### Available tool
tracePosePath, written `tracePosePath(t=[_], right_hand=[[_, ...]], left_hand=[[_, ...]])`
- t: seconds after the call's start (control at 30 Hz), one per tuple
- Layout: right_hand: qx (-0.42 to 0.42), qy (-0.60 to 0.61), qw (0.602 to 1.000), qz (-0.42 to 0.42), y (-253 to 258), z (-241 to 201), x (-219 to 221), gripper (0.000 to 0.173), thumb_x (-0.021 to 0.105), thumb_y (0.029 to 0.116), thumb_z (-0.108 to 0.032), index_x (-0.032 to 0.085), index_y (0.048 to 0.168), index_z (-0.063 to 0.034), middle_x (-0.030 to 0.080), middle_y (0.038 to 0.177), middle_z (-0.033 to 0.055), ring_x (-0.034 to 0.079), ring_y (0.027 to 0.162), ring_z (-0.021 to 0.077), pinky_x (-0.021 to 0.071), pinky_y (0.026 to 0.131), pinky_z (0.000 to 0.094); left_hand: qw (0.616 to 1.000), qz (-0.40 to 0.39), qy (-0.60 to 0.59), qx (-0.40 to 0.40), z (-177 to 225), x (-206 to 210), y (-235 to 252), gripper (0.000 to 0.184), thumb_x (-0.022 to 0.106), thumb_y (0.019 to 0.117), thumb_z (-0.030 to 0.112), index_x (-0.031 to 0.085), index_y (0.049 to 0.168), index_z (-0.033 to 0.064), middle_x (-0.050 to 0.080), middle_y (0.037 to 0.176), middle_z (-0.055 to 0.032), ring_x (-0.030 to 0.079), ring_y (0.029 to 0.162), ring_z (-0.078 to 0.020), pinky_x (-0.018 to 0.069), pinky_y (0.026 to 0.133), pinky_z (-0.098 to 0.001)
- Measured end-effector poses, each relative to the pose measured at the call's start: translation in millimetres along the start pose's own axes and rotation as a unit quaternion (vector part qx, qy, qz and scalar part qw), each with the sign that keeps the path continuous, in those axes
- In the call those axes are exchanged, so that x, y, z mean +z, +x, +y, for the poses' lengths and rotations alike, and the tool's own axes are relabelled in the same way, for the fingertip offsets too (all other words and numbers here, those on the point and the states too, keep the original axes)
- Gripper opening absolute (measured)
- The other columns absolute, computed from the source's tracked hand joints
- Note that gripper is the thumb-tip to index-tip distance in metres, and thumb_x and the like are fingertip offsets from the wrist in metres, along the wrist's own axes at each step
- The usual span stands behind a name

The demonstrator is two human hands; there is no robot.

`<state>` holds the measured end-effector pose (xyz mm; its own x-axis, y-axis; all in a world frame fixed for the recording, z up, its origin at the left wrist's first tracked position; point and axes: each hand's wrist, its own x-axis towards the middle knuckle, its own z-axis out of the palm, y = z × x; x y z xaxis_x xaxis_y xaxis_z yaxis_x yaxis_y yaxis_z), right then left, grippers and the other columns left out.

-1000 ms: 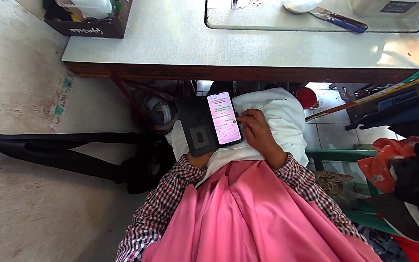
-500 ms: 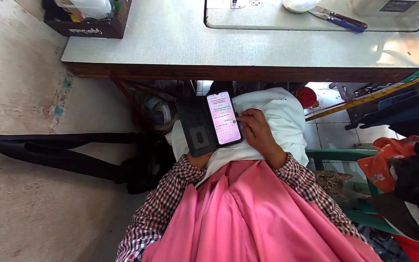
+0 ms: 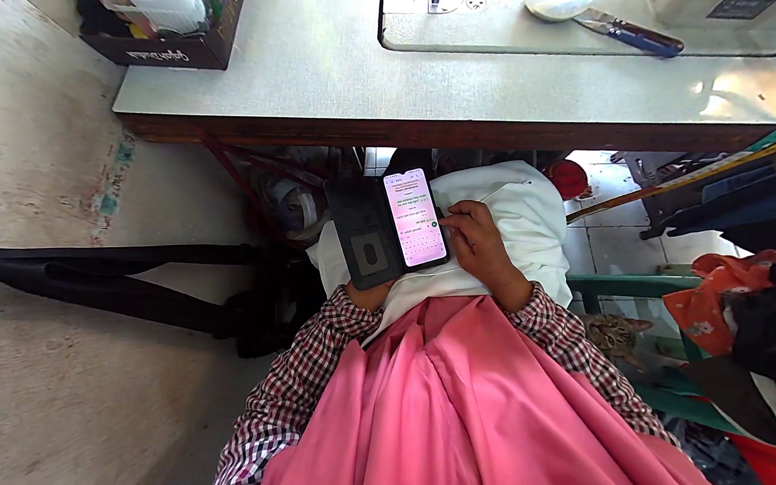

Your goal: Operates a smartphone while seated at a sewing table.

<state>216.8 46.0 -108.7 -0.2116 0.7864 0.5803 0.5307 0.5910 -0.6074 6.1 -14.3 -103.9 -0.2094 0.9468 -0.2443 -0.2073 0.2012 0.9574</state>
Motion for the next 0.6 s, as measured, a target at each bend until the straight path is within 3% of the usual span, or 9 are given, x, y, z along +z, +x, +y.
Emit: tracePosePath(t=[0.13,0.27,0.4,0.53,0.6], right_hand=[[-0.002,0.003,1.000,0.000,-0.3,0.5,-0.2,0.020,0.056,0.0950,-0.001,0.074,0.103,0.0018,0.065,0.113,0.0216,0.062,0.110,0.0311,0.0510,0.099,0.0371],[0.000,0.005,1.000,-0.005,-0.3,-0.2,-0.9,0.021,0.055,0.0944,0.000,0.074,0.104,0.0026,0.064,0.114,0.0221,0.062,0.111,0.0315,0.0511,0.099,0.0367],[0.000,0.004,1.000,-0.006,-0.2,0.7,-0.6,0.023,0.054,0.0936,0.001,0.074,0.105,0.0023,0.064,0.114,0.0222,0.062,0.111,0.0316,0.0508,0.100,0.0365],[0.001,0.010,1.000,-0.006,-0.4,2.0,-0.5,0.023,0.053,0.0944,0.001,0.074,0.105,0.0021,0.065,0.114,0.0228,0.062,0.111,0.0316,0.0500,0.100,0.0365],[0.004,0.009,1.000,-0.008,-0.4,1.1,-0.9,0.024,0.053,0.0937,0.001,0.074,0.105,0.0023,0.064,0.114,0.0227,0.062,0.111,0.0316,0.0506,0.100,0.0368]], left_hand=[[0.996,-0.016,-0.083,-0.009,-0.1,0.4,0.0,0.030,0.056,0.0836,-0.022,0.058,0.098,0.0042,0.067,0.081,0.0072,0.064,0.081,0.0018,0.0540,0.078,-0.0174],[1.000,0.001,0.009,0.017,0.8,0.8,-0.5,0.026,0.064,0.0808,-0.020,0.059,0.096,0.0008,0.066,0.080,0.0074,0.063,0.080,0.0039,0.0526,0.077,-0.0150],[1.000,-0.005,-0.003,0.012,-2.2,-0.5,0.9,0.026,0.063,0.0813,-0.019,0.059,0.095,0.0018,0.066,0.079,0.0071,0.064,0.079,0.0031,0.0532,0.077,-0.0162],[0.993,-0.042,-0.106,0.011,-10.5,-4.6,4.8,0.031,0.057,0.0817,-0.020,0.060,0.095,0.0079,0.068,0.080,0.0082,0.066,0.081,0.0007,0.0549,0.077,-0.0187],[0.997,-0.038,-0.060,0.017,-9.5,-5.2,5.0,0.028,0.059,0.0821,-0.020,0.060,0.096,0.0050,0.067,0.081,0.0075,0.065,0.081,0.0020,0.0538,0.078,-0.0171]])
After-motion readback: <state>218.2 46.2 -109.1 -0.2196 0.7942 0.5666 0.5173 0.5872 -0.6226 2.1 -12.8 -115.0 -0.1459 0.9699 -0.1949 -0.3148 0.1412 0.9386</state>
